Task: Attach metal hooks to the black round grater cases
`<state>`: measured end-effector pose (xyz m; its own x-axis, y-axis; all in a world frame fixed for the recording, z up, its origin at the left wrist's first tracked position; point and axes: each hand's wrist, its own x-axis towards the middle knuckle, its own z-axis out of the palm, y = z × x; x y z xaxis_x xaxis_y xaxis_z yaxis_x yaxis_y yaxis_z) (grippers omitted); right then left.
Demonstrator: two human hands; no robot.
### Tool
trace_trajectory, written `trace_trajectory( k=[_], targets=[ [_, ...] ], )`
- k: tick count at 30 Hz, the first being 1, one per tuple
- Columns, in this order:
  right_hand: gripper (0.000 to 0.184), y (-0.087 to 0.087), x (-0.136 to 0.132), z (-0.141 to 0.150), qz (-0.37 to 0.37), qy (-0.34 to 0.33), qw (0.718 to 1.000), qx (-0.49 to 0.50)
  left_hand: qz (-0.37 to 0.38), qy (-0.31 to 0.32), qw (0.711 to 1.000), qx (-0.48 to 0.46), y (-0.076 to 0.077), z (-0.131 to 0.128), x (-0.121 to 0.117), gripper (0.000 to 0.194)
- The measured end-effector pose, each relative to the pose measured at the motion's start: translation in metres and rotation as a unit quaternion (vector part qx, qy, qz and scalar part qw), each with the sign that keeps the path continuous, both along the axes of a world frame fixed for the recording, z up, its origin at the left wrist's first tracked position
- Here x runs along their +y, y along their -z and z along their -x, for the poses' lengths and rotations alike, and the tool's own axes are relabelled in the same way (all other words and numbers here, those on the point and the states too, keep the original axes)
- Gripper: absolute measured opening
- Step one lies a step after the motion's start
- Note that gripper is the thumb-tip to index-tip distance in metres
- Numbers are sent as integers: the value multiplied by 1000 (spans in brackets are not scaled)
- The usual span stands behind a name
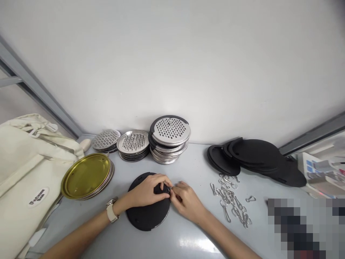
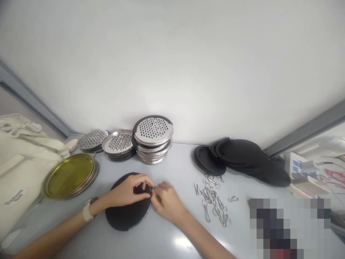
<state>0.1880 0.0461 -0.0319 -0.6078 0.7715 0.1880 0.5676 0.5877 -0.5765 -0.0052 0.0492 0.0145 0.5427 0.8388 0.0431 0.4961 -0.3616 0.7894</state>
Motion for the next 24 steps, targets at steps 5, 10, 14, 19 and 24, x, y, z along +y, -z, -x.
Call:
trace_trajectory(
  k=[5, 10, 14, 19, 24],
  targets=[
    [27, 0, 1, -2, -20, -18, 999, -17, 3, 0, 1000, 1, 1, 0, 1, 21],
    [25, -2, 1, -3, -31, -24, 998, -40, 0, 5, 1000, 2, 2, 1, 1, 21],
    [25, -3, 0, -3, -28, -12, 998, -46, -2, 5, 1000, 5, 2, 2, 1, 22],
    [23, -5, -1, -2, -11, -16, 1000, -10, -6, 3, 1000, 4, 3, 2, 0, 22],
    [21, -9, 1, -3, 26, -20, 999, 39, 0, 4, 1000, 0, 3, 2, 1, 23]
  ],
)
